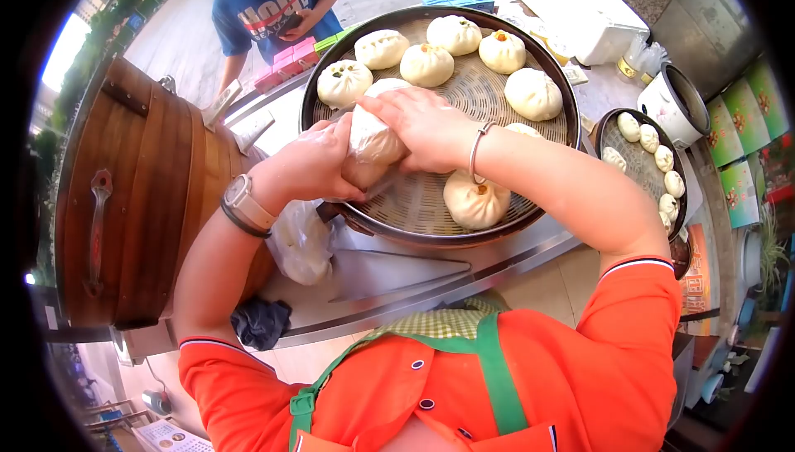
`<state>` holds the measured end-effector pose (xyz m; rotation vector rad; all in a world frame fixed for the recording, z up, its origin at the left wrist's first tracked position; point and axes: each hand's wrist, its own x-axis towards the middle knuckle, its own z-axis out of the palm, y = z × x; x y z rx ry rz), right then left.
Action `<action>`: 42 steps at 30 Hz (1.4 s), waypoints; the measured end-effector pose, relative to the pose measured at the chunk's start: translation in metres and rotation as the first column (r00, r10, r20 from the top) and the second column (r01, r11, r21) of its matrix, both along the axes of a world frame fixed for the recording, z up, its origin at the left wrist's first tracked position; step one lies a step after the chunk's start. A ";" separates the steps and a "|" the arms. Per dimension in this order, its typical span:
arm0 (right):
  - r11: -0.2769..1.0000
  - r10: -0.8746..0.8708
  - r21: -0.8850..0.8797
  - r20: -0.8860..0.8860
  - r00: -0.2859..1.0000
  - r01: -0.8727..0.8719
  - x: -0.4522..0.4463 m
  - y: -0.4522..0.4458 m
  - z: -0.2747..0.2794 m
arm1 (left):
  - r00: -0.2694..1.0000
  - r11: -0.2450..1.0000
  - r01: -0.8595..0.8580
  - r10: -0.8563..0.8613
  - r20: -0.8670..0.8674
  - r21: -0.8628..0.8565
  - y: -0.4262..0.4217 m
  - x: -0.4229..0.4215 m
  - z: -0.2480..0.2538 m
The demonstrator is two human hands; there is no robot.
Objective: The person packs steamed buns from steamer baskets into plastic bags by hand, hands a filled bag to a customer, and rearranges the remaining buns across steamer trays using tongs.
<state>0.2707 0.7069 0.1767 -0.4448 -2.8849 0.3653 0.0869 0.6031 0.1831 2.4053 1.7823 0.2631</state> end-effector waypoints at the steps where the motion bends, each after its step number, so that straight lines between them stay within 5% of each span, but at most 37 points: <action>1: 1.000 0.000 0.004 -0.002 1.000 0.000 -0.002 0.002 -0.005 | 1.000 1.000 0.000 0.000 -0.002 0.004 0.002 0.000 -0.001; 3: 0.999 -0.031 0.026 -0.141 0.989 0.035 -0.008 0.002 -0.015 | 0.985 0.975 -0.128 0.146 0.092 -0.180 0.002 0.004 -0.002; 7: 0.996 0.001 -0.081 -0.251 0.968 -0.023 -0.021 0.018 -0.002 | 0.885 0.967 -0.169 0.233 0.403 -0.188 0.006 0.001 0.014; 9: 0.910 -0.113 -0.414 -0.284 0.952 -0.016 -0.022 0.025 0.016 | 0.698 0.981 -0.119 0.195 0.689 -0.156 0.013 -0.015 0.018; 11: 0.850 -0.187 -0.527 -0.295 0.937 0.004 -0.029 0.038 0.027 | 0.546 0.978 -0.109 0.209 0.811 -0.178 0.021 -0.033 0.017; 13: 0.675 -0.225 -0.736 -0.264 0.938 -0.046 -0.034 0.038 0.037 | 0.184 0.976 -0.067 0.215 0.959 -0.206 0.014 -0.031 0.023; 15: 0.641 -0.225 -0.767 -0.235 0.946 -0.039 -0.038 0.039 0.031 | -0.076 0.922 -0.199 0.324 0.943 -0.333 0.012 -0.027 0.026; 17: 0.445 -0.253 -0.893 -0.054 0.966 0.067 -0.038 0.042 0.016 | -0.134 0.873 -0.193 0.429 0.893 -0.448 0.006 -0.026 0.025; 18: 0.515 -0.246 -0.851 -0.033 0.969 0.102 -0.033 0.037 0.017 | -0.195 0.811 -0.183 0.524 0.829 -0.556 0.002 -0.026 0.023; 19: 0.404 -0.200 -0.915 -0.085 0.976 0.003 -0.034 0.032 0.014 | -0.139 0.861 -0.093 0.486 0.863 -0.500 -0.002 -0.028 0.017; 22: 0.243 -0.337 -0.970 -0.108 0.935 -0.024 -0.038 0.013 0.025 | -0.214 0.873 -0.215 0.396 0.893 -0.438 -0.004 -0.021 0.002; 24: 0.052 -0.364 -0.958 -0.282 0.887 -0.283 -0.039 0.014 0.038 | 0.201 0.864 -0.478 0.282 0.938 -0.158 -0.005 -0.021 -0.011; 28: -0.017 -0.331 -0.888 -0.429 0.840 -0.460 -0.037 0.002 0.073 | 0.122 0.756 -0.643 0.262 0.957 -0.125 -0.007 -0.043 -0.016; 31: 0.032 -0.239 -0.793 -0.597 0.766 -0.609 -0.033 -0.003 0.084 | 0.207 0.640 -0.767 0.174 0.963 0.049 -0.029 -0.046 0.013; 35: 0.125 -0.106 -0.726 -0.688 0.718 -0.677 -0.013 -0.037 0.124 | 0.403 0.633 -0.743 0.161 0.901 0.219 -0.088 -0.035 0.061; 36: -0.079 -0.162 -0.739 -0.652 0.741 -0.669 -0.005 -0.049 0.136 | 0.481 0.635 -0.726 0.192 0.856 0.265 -0.103 -0.031 0.068; 38: -0.124 -0.181 -0.768 -0.606 0.775 -0.629 0.001 -0.071 0.136 | 0.446 0.676 -0.719 0.269 0.854 0.163 -0.135 -0.022 0.078; 39: 0.036 -0.154 -0.795 -0.603 0.783 -0.605 0.002 -0.082 0.130 | 0.419 0.715 -0.697 0.336 0.843 0.061 -0.150 -0.017 0.078; 40: 0.012 -0.196 -0.844 -0.528 0.826 -0.536 0.007 -0.094 0.127 | 0.415 0.712 -0.700 0.345 0.842 0.054 -0.160 -0.011 0.074; 42: -0.089 -0.153 -0.880 -0.451 0.879 -0.467 0.014 -0.108 0.105 | 0.025 0.820 -0.520 0.294 0.955 -0.239 -0.177 0.001 0.061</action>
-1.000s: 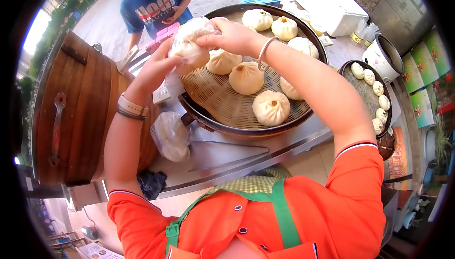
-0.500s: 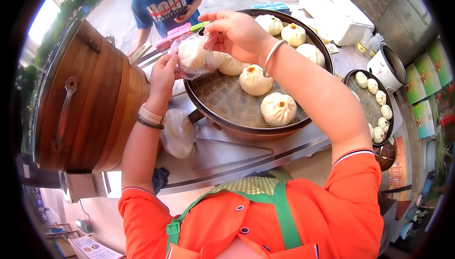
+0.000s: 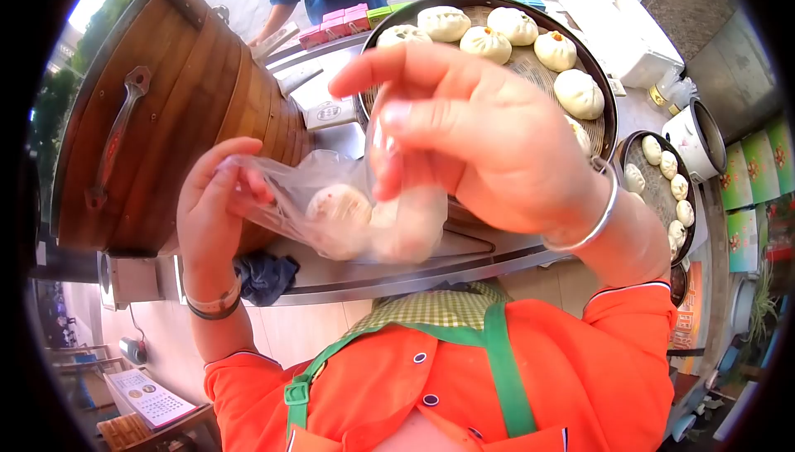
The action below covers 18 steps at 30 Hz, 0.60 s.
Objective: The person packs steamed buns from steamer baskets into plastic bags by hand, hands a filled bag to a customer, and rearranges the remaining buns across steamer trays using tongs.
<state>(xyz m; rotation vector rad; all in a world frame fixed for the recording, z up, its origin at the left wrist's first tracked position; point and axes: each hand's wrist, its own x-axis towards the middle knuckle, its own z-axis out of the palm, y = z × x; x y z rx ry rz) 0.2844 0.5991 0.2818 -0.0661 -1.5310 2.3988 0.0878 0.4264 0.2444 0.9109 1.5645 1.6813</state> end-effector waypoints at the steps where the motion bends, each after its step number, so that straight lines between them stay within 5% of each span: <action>1: 0.997 0.062 -0.046 0.050 0.997 -0.060 0.004 -0.008 -0.014 | 0.993 0.998 0.055 -0.051 0.111 -0.030 -0.011 0.001 -0.010; 3: 0.990 0.112 -0.113 0.244 0.963 -0.087 0.009 -0.025 -0.039 | 0.943 0.983 0.151 -0.113 0.312 -0.102 -0.025 0.006 -0.031; 5: 0.993 0.115 -0.058 0.343 0.932 -0.102 0.012 -0.032 -0.069 | 0.932 0.968 0.204 -0.146 0.330 -0.147 -0.035 0.012 -0.049; 9: 0.956 0.021 0.270 0.339 0.940 -0.119 0.038 -0.040 -0.127 | 0.952 0.956 0.198 -0.135 0.275 -0.217 -0.048 0.028 -0.066; 11: 0.716 -0.210 0.672 0.468 0.859 -0.191 0.052 -0.043 -0.152 | 0.943 0.956 0.218 -0.154 0.293 -0.197 -0.052 0.027 -0.063; 13: 0.294 -0.336 0.912 0.377 0.863 -0.284 0.063 -0.050 -0.201 | 0.932 0.965 0.201 -0.136 0.335 -0.167 -0.051 0.026 -0.061; 14: 0.269 -0.391 0.875 0.480 0.785 -0.401 0.060 -0.055 -0.215 | 0.933 0.961 0.209 -0.140 0.332 -0.182 -0.049 0.029 -0.058; 17: -0.024 -0.555 0.952 0.241 0.796 -0.305 0.054 -0.058 -0.264 | 0.942 0.972 0.202 -0.158 0.295 -0.122 -0.041 0.033 -0.060; 18: -0.004 -0.537 0.960 0.234 0.811 -0.279 0.054 -0.058 -0.276 | 0.951 0.979 0.162 -0.120 0.284 -0.126 -0.037 0.041 -0.053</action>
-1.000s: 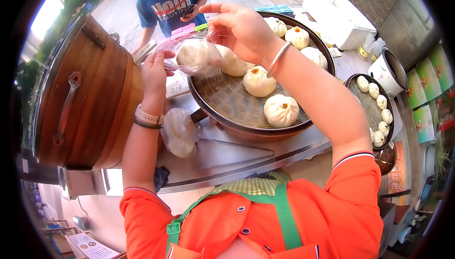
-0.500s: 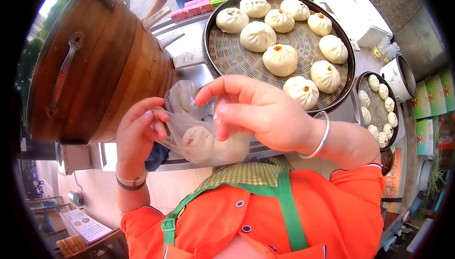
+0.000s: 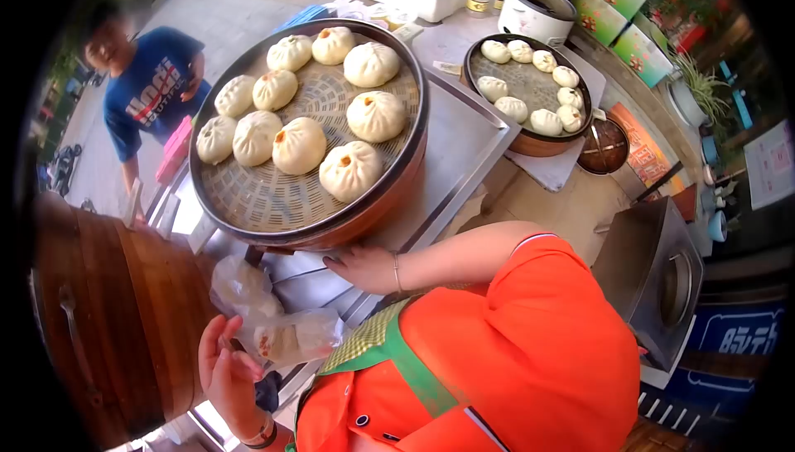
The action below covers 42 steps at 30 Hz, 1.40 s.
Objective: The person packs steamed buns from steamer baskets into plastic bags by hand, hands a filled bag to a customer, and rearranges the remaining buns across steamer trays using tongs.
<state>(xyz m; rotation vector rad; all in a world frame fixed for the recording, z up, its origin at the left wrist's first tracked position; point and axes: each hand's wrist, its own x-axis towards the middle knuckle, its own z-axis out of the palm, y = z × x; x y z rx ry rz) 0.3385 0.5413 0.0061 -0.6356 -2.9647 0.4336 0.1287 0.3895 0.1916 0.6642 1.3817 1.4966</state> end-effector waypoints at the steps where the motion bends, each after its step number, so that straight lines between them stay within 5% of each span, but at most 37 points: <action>1: 0.988 -0.003 -0.153 0.145 0.989 0.025 0.004 0.000 0.029 | 1.000 0.999 0.009 -0.008 -0.026 0.042 0.004 0.006 0.006; 4: 0.960 -0.145 -0.215 0.171 0.975 0.180 0.038 0.002 0.037 | 0.989 0.998 0.033 -0.024 -0.146 0.060 0.012 0.002 0.009; 7: 0.962 -0.161 -0.173 0.270 0.949 0.212 0.117 0.015 0.054 | 0.994 0.994 0.105 -0.106 -0.026 -0.025 0.022 0.000 0.011; 9: 0.935 -0.195 -0.203 0.386 0.901 0.290 0.167 0.017 0.073 | 0.999 1.000 -0.002 0.002 -0.047 0.001 0.030 0.008 0.006; 14: 0.889 -0.359 -0.192 0.273 0.893 0.416 0.280 -0.003 0.033 | 0.936 0.965 -0.108 0.017 -0.352 -0.239 0.031 -0.017 -0.046; 17: 0.780 -0.605 -0.103 0.133 0.785 0.618 0.332 -0.002 0.011 | 0.831 0.931 -0.320 0.186 -0.524 -0.178 0.047 0.033 -0.026; 18: 0.657 -0.742 -0.114 0.080 0.666 0.745 0.344 0.001 0.012 | 0.808 0.954 -0.255 0.122 -0.576 -0.155 0.036 0.010 -0.042; 21: 0.388 -0.921 -0.207 -0.097 0.376 0.898 0.382 0.025 -0.008 | 0.872 0.932 -0.269 0.129 -0.473 -0.243 0.030 -0.029 -0.063; 23: 0.331 -0.940 -0.329 -0.200 0.278 0.884 0.390 0.050 -0.023 | 0.748 0.884 -0.447 0.285 -0.600 -0.137 0.031 -0.033 -0.069; 24: 0.322 -0.938 -0.399 -0.260 0.231 0.858 0.389 0.062 -0.022 | 0.592 0.858 -0.498 0.232 -0.772 -0.124 0.039 -0.007 -0.050; 27: 0.435 -0.880 -0.473 -0.402 0.252 0.766 0.383 0.101 -0.013 | 0.417 0.816 -0.564 0.149 -0.896 -0.127 0.044 0.012 -0.036; 33: 0.689 -0.712 -0.276 -0.431 0.554 0.671 0.348 0.160 0.013 | 0.547 0.784 -0.591 0.216 -0.809 -0.190 0.020 0.040 -0.062; 35: 0.543 -0.827 -0.710 -0.362 0.430 0.447 0.320 0.171 0.030 | 0.566 0.776 -0.610 0.287 -0.773 -0.159 0.013 0.040 -0.071; 39: 0.592 -0.771 -0.751 -0.422 0.477 0.292 0.274 0.197 0.037 | 0.673 0.800 -0.594 0.437 -0.596 -0.086 0.001 0.032 -0.079; 41: 0.638 -0.731 -0.725 -0.463 0.501 0.260 0.252 0.201 0.047 | 0.703 0.730 -0.683 0.648 -0.295 -0.025 0.004 0.028 -0.081; 42: 0.634 -0.734 -0.740 -0.483 0.478 0.225 0.244 0.202 0.050 | 0.703 0.726 -0.687 0.652 -0.284 -0.034 0.011 0.022 -0.080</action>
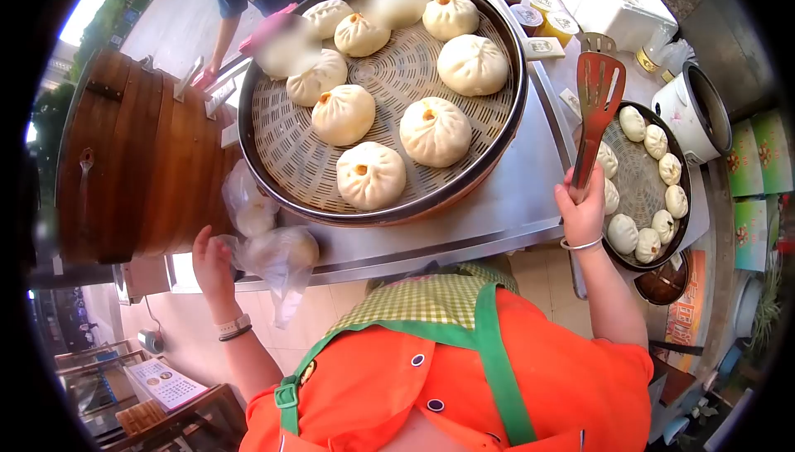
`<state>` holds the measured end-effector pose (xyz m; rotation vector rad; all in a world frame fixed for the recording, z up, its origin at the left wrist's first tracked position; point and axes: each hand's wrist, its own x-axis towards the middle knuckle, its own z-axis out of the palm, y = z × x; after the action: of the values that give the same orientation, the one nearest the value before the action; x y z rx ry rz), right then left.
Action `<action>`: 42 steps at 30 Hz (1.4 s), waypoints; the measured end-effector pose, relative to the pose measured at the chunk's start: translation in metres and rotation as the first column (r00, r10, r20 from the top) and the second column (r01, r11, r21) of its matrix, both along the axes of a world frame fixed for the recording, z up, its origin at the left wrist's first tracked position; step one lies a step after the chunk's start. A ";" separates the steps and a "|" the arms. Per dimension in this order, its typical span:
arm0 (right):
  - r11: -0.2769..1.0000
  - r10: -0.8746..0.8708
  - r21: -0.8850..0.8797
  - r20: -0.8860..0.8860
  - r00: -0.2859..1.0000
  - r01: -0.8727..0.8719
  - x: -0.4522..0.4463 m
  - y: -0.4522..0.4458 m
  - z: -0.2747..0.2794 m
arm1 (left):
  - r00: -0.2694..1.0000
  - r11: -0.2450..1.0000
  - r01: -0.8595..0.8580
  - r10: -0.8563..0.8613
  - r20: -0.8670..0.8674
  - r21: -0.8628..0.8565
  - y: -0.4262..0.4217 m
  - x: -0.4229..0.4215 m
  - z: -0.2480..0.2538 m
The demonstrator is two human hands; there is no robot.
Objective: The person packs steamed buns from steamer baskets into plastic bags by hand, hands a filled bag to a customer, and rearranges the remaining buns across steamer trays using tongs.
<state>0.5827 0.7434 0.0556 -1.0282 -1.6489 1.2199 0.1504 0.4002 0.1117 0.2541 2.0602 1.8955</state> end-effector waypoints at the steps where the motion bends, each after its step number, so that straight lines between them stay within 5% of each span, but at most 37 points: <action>1: 1.000 -0.004 -0.011 -0.047 0.999 0.003 -0.007 0.000 0.002 | 1.000 0.992 0.003 -0.004 0.014 0.125 0.006 -0.006 0.003; 5: 0.999 -0.042 0.016 -0.022 0.999 0.043 -0.027 0.005 0.008 | 0.998 0.939 0.060 -0.045 -0.050 0.337 0.016 -0.023 0.015; 7: 0.998 -0.058 -0.008 -0.027 0.998 0.058 -0.031 0.001 0.010 | 0.997 0.953 0.040 -0.020 -0.070 0.301 0.008 -0.030 0.003; 9: 0.998 -0.063 -0.020 -0.059 0.996 0.062 -0.041 0.004 0.010 | 0.993 0.995 -0.099 0.096 -0.063 -0.034 -0.010 -0.034 -0.023; 14: 0.995 -0.075 -0.064 -0.027 0.997 0.073 -0.043 -0.004 0.011 | 0.986 0.980 -0.157 0.148 -0.083 -0.120 -0.030 -0.015 -0.069; 18: 0.997 -0.046 -0.065 -0.036 0.998 0.044 -0.047 0.009 0.015 | 0.979 0.974 -0.135 0.103 -0.174 -0.182 -0.025 -0.011 -0.054; 20: 0.995 -0.090 -0.049 -0.042 0.995 0.088 -0.053 0.030 0.019 | 0.597 0.837 -0.409 -0.055 -0.800 -0.362 -0.005 -0.010 -0.027; 23: 0.979 -0.195 -0.076 -0.067 0.979 0.190 -0.070 0.071 0.031 | 0.544 0.881 -0.182 -0.279 -0.791 -0.436 0.043 -0.017 0.021; 25: 0.953 -0.254 -0.216 -0.183 0.950 0.213 -0.085 0.101 0.032 | 0.392 0.769 -0.086 -0.558 -0.732 -0.633 0.086 -0.032 0.029; 27: 0.943 -0.119 -0.332 -0.349 0.930 -0.004 -0.092 0.132 0.029 | 0.281 0.691 -0.041 -0.686 -0.672 -0.722 0.119 -0.058 0.004; 33: 0.881 -0.180 -0.465 -0.501 0.846 -0.089 -0.126 0.167 0.040 | 0.171 0.549 -0.055 -0.817 -0.550 -0.834 0.176 -0.113 -0.011; 35: 0.901 -0.271 -0.432 -0.487 0.830 0.041 -0.127 0.172 0.030 | 0.077 0.549 -0.060 -0.830 -0.552 -0.834 0.179 -0.120 -0.014; 36: 0.912 -0.286 -0.403 -0.483 0.828 0.080 -0.125 0.172 0.029 | 0.006 0.639 -0.076 -0.768 -0.641 -0.766 0.180 -0.124 -0.016; 42: 0.920 -0.326 -0.314 -0.282 0.902 0.234 -0.059 0.170 0.029 | -0.167 0.738 -0.106 -0.674 -0.719 -0.667 0.181 -0.106 0.045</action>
<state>0.5238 0.9133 0.0850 -1.1154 -1.0501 1.3585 0.0439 0.5811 0.1565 2.4890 2.6216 0.3406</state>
